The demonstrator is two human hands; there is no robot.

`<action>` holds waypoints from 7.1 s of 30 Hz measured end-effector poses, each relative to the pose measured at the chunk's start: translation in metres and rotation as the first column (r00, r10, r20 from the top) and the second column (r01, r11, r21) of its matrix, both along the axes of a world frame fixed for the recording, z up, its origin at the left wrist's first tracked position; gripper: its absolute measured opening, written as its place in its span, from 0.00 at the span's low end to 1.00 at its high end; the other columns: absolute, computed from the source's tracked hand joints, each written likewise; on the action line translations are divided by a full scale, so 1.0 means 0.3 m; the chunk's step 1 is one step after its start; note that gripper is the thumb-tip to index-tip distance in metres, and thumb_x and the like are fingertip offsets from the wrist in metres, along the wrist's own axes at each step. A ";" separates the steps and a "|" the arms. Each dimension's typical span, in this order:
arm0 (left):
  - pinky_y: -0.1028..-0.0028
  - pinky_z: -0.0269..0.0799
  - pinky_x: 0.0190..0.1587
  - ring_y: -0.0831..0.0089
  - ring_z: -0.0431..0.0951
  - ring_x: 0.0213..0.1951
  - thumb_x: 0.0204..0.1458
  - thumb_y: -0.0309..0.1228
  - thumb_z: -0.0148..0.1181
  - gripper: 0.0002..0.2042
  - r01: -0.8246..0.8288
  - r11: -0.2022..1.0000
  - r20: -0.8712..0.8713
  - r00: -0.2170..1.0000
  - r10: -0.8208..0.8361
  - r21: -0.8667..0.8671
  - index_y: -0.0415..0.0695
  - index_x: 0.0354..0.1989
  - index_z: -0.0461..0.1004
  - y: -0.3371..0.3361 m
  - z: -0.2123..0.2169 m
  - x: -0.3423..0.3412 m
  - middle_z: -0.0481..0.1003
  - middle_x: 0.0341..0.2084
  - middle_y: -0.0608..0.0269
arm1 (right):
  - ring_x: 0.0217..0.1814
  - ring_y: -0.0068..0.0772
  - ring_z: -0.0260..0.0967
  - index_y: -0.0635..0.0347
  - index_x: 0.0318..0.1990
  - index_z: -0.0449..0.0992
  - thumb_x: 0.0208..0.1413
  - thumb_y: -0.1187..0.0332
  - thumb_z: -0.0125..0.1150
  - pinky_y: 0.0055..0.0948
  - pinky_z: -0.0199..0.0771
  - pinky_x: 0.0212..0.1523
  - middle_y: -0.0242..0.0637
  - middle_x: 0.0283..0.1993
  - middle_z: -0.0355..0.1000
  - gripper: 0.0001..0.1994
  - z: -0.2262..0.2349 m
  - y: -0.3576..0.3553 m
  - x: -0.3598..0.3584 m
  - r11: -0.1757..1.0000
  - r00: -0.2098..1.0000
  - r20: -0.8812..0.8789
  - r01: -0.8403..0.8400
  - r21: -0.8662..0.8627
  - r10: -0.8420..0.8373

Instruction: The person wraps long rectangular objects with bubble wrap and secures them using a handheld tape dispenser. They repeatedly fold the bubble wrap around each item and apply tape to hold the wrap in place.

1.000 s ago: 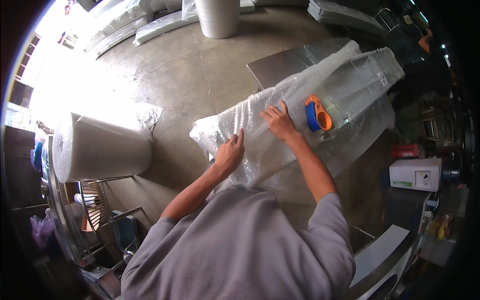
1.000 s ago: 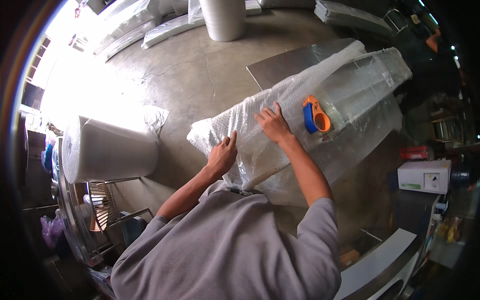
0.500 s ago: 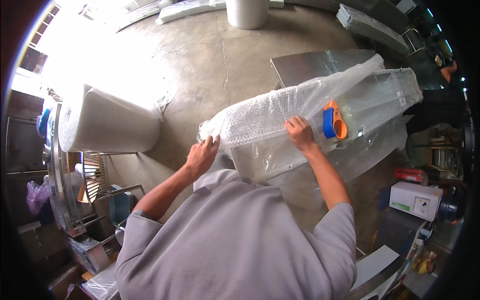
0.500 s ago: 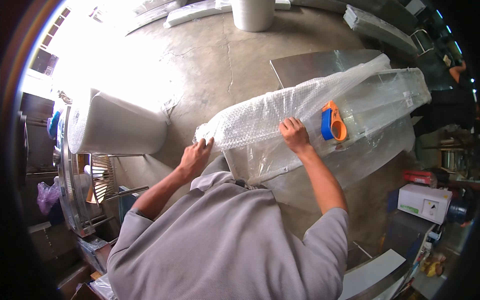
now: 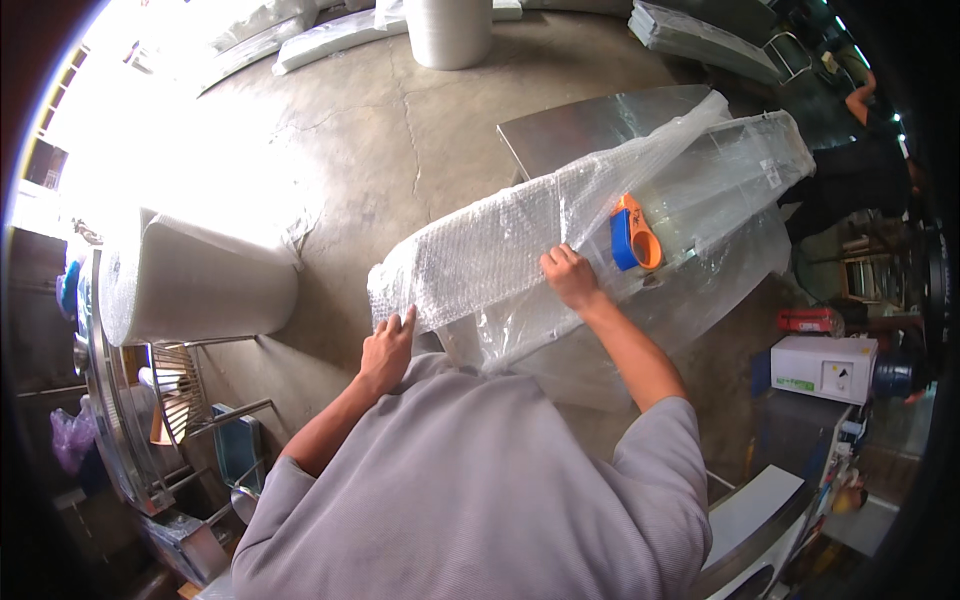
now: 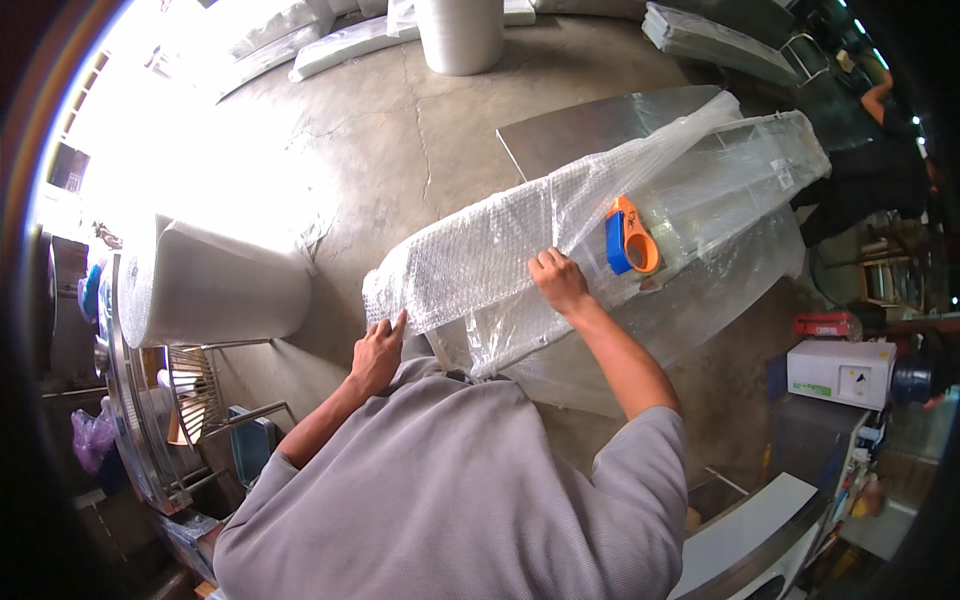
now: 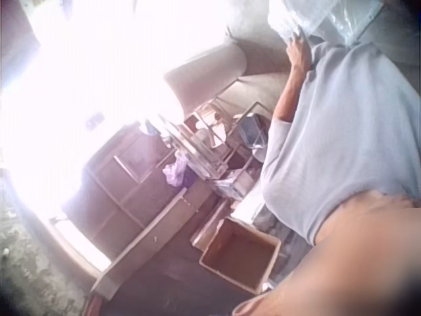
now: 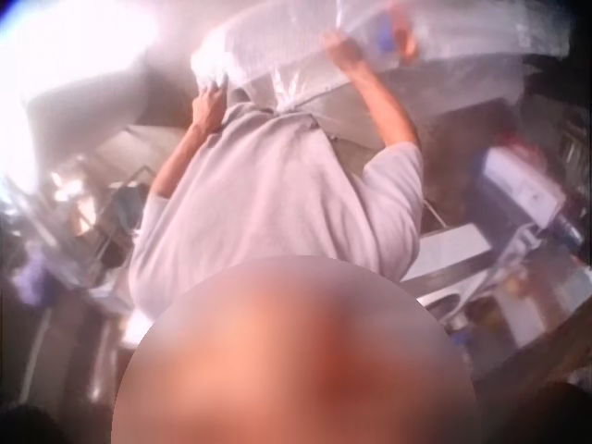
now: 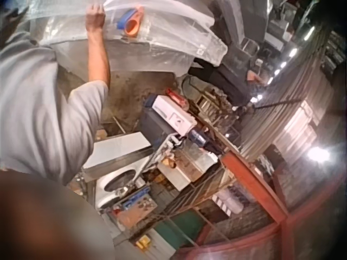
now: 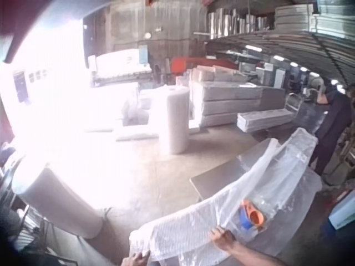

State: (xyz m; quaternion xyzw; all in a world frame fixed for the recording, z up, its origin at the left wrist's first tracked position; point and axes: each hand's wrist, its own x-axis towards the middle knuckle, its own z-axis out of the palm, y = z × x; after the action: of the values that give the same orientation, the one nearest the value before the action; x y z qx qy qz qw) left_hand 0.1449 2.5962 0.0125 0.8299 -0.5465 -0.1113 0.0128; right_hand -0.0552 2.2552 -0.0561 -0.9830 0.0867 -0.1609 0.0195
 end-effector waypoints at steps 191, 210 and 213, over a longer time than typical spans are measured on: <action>0.44 0.11 0.74 0.26 0.11 0.72 0.65 0.66 0.28 0.52 0.208 0.918 -0.693 0.605 -0.392 -0.337 0.29 0.71 0.13 -0.074 -0.749 0.135 0.17 0.74 0.30 | 0.28 0.36 0.78 0.69 0.37 0.78 0.62 0.52 0.66 0.39 0.79 0.32 0.43 0.25 0.75 0.22 0.394 0.340 0.026 0.181 0.617 -0.165 0.458 0.870 -0.770; 0.38 0.22 0.74 0.25 0.10 0.71 0.62 0.66 0.44 0.60 0.192 0.935 -0.659 0.667 -0.348 -0.300 0.26 0.68 0.08 -0.057 -0.737 0.134 0.12 0.68 0.16 | 0.18 0.21 0.70 0.66 0.32 0.81 0.65 0.51 0.63 0.23 0.69 0.18 0.35 0.25 0.76 0.23 0.477 0.427 0.270 -0.245 0.627 -0.539 0.497 0.833 -0.562; 0.38 0.24 0.74 0.25 0.10 0.71 0.62 0.66 0.44 0.61 0.231 0.953 -0.717 0.629 -0.300 -0.196 0.25 0.68 0.09 -0.062 -0.724 0.145 0.11 0.67 0.15 | 0.17 0.22 0.70 0.67 0.31 0.80 0.65 0.51 0.63 0.24 0.69 0.17 0.35 0.24 0.76 0.23 0.523 0.334 0.220 -0.155 0.551 -0.537 0.592 0.791 -0.639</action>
State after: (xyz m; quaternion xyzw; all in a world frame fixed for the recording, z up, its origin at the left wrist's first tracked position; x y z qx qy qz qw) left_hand 0.1885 2.5776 -0.2045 0.6222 -0.6146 -0.4147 0.2514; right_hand 0.0107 2.3554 0.1007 -0.5829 0.6171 -0.0816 0.5223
